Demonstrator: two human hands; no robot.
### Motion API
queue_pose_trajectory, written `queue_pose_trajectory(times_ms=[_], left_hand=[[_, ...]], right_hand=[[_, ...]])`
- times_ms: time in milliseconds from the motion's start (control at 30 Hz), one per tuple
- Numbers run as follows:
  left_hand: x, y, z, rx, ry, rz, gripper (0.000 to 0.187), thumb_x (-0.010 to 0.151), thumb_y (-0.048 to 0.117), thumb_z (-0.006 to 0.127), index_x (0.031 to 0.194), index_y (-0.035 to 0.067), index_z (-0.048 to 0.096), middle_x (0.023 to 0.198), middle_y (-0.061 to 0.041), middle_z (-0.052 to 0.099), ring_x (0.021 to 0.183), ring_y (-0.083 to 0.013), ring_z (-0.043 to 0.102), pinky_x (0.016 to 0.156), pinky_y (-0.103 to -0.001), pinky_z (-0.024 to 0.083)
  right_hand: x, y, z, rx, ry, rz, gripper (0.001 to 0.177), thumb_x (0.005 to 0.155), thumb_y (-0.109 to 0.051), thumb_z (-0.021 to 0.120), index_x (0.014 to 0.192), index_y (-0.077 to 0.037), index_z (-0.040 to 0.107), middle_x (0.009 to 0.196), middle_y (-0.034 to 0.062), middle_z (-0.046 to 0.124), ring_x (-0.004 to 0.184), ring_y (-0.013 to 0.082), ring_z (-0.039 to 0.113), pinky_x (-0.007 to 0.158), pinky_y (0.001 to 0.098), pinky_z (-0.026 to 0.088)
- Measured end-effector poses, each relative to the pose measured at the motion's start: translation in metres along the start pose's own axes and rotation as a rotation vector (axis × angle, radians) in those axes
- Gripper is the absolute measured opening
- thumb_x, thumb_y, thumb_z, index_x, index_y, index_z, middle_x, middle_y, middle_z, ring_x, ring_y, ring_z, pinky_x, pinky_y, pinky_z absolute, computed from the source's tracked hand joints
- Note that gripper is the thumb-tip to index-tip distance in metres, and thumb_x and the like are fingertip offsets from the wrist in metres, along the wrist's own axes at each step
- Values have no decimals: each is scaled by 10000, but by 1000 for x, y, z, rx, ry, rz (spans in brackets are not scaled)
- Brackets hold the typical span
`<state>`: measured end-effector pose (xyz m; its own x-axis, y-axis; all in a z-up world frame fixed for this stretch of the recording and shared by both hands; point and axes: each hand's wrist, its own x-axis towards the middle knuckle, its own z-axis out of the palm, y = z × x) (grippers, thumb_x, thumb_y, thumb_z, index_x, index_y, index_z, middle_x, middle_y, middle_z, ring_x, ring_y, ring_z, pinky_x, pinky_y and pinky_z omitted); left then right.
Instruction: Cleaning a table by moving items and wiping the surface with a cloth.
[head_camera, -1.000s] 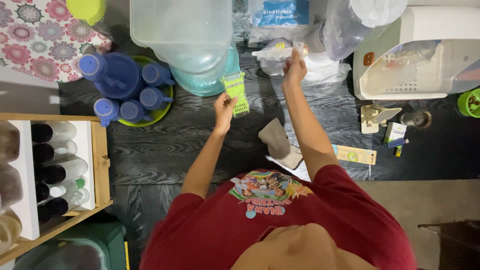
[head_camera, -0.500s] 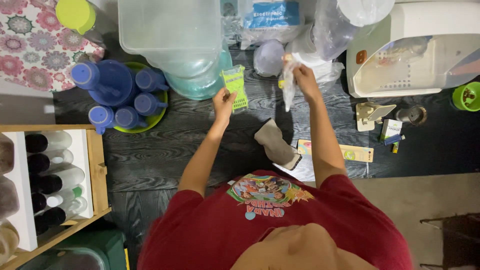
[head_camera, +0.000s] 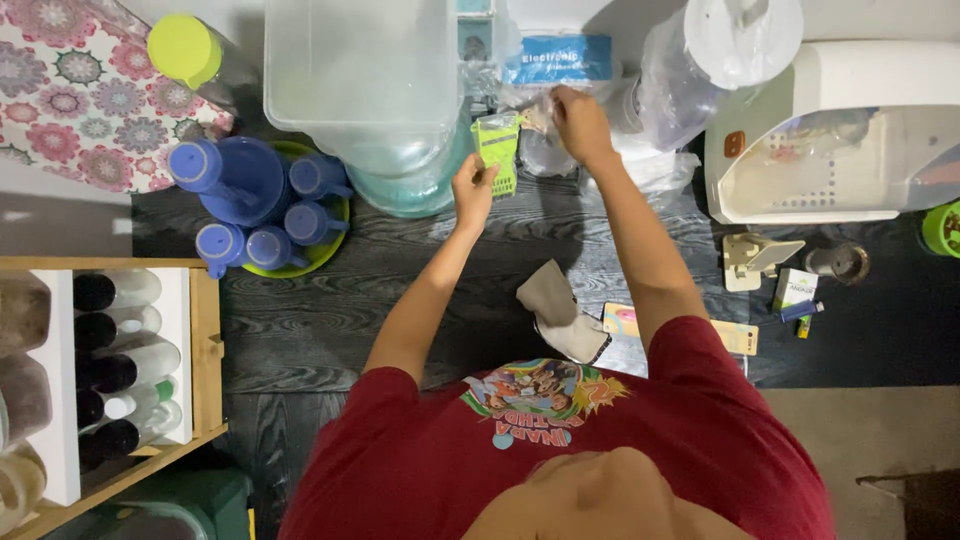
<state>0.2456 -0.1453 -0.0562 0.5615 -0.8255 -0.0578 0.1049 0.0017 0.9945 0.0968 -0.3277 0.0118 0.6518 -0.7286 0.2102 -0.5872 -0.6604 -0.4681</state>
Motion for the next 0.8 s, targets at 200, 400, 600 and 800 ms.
queue_pose_trajectory(times_ms=[200,400,600,800], left_hand=[[24,-6,10,26,5,2,99,985,132,643,1068,82,622,790,20,430,752,-102,387,680,-297,347],[54,-33,25,76,-17,17,149,962,106,642,1110,117,638,1000,-30,740,846,-137,653,718,-302,490],[68,-32,27,150,-37,2,158,983,38,589,1111,128,607,976,-25,713,840,-137,611,703,-278,460],[87,-55,34,215,0,65,254,953,33,578,1188,126,609,968,-45,713,858,-175,626,761,-306,462]], right_hand=[[-12,-2,3,-49,215,10,147,929,-67,664,1076,-62,657,900,145,687,829,354,638,600,472,488],[-21,-25,-17,44,301,-54,141,1000,-35,602,1125,-14,665,1085,180,708,949,394,646,789,482,508],[-12,-64,-41,163,340,-123,279,1077,-184,526,1288,-26,614,1180,161,667,1074,336,596,942,446,423],[11,-62,-27,40,221,-246,251,970,-108,763,1212,-71,710,1115,73,712,999,295,519,840,407,385]])
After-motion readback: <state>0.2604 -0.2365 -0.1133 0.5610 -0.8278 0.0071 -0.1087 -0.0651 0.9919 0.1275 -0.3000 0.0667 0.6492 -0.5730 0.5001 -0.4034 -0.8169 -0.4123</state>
